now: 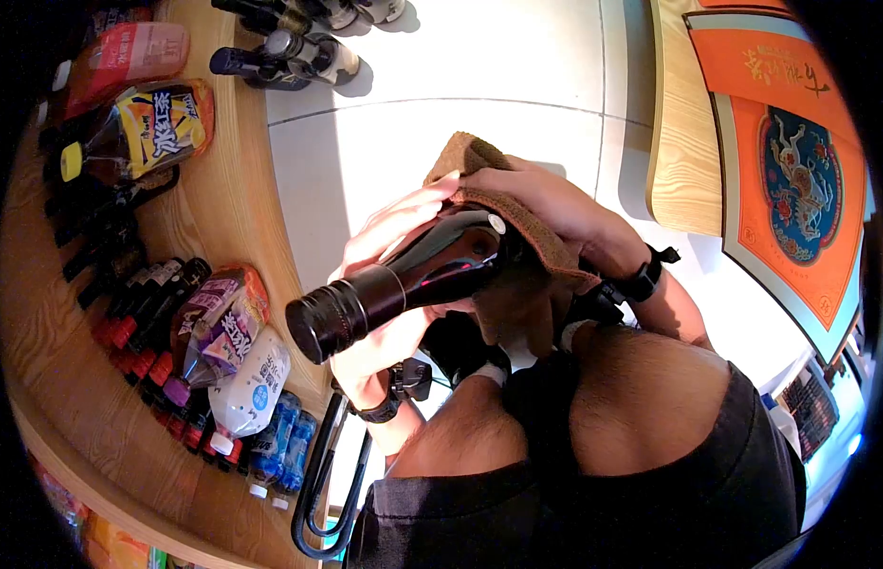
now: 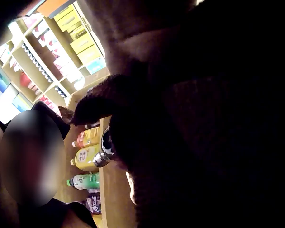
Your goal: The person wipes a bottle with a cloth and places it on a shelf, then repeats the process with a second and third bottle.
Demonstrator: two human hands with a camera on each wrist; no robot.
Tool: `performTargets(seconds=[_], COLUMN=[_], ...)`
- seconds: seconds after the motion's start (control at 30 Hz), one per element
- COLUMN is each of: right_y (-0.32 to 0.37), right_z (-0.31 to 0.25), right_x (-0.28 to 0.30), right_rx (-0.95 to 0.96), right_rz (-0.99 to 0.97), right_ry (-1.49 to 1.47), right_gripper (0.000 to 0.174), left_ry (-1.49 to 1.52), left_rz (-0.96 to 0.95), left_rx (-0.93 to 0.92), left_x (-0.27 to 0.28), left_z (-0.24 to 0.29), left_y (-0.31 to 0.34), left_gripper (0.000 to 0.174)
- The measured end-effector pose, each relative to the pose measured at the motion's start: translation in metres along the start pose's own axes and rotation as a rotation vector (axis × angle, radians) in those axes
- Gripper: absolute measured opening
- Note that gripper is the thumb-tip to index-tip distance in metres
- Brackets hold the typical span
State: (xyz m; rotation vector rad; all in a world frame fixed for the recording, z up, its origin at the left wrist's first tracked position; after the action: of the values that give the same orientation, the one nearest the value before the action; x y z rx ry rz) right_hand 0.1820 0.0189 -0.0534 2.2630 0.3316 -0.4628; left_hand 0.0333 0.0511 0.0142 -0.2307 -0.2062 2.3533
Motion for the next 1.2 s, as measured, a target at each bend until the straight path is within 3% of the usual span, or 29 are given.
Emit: performTargets(seconds=[0.07, 0.13, 0.23, 0.3, 0.4, 0.47, 0.53, 0.57, 0.6, 0.67, 0.77, 1.2], right_y=[0.000, 0.000, -0.002, 0.001, 0.001, 0.001, 0.003, 0.000, -0.001, -0.003, 0.003, 0.004], right_z=[0.001, 0.009, 0.010, 0.010, 0.010, 0.005, 0.002, 0.004, 0.007, -0.001, -0.003, -0.006], right_x=[0.001, 0.001, -0.002, -0.005, -0.002, -0.003, -0.003, 0.000, 0.000, 0.000, -0.003, -0.004], right_rx=[0.027, -0.110, -0.057, -0.076, -0.056, -0.019, -0.105, -0.079, -0.079, 0.098, -0.073, -0.035], right_rz=[-0.007, -0.020, -0.071, -0.070, -0.068, -0.066, 0.110, 0.022, 0.022, 0.060, 0.101, 0.113], right_ry=[-0.008, -0.035, -0.053, -0.114, -0.104, -0.033, -0.246, -0.185, -0.186, -0.079, -0.216, -0.231], right_gripper=[0.043, 0.038, 0.036, 0.036, 0.037, 0.036, 0.035, 0.036, 0.036, 0.037, 0.038, 0.039], left_ry=[0.073, 0.089, 0.173, 0.117, 0.160, 0.130, 0.013, 0.080, 0.080, -0.149, -0.194, -0.463], left_rz=[-0.009, 0.012, 0.077, -0.019, 0.029, 0.052, 0.153, 0.213, 0.213, 0.213, 0.231, 0.369], left_rx=[0.049, 0.049, 0.195, 0.029, -0.040, -0.082, -0.038, -0.065, -0.064, -0.034, -0.045, 0.098], left_x=[0.000, -0.003, -0.002, -0.001, -0.002, -0.003, 0.002, 0.003, 0.002, 0.001, 0.001, 0.002], left_z=[0.000, 0.003, 0.000, 0.001, 0.005, 0.002, 0.003, -0.001, -0.001, 0.002, 0.002, 0.012], left_y=[-0.003, -0.003, -0.001, 0.000, -0.003, -0.003, 0.000, 0.003, 0.003, 0.004, 0.004, -0.001], left_gripper=[0.071, 0.064, 0.062, 0.061, 0.066, 0.073, 0.079, 0.066, 0.066, 0.073, 0.077, 0.077])
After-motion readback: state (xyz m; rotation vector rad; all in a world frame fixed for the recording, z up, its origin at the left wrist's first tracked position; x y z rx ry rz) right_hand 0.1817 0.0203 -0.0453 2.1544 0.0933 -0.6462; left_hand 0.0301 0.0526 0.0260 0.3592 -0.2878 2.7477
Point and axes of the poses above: each hand's wrist, its own y-axis away from the middle knuckle, its own x-axis out of the back of the hand, z = x × y, the point moved 6 cm from there along -y, towards the middle knuckle, and after that the axes turned 6 degrees about -z, right-handed, at the moved point
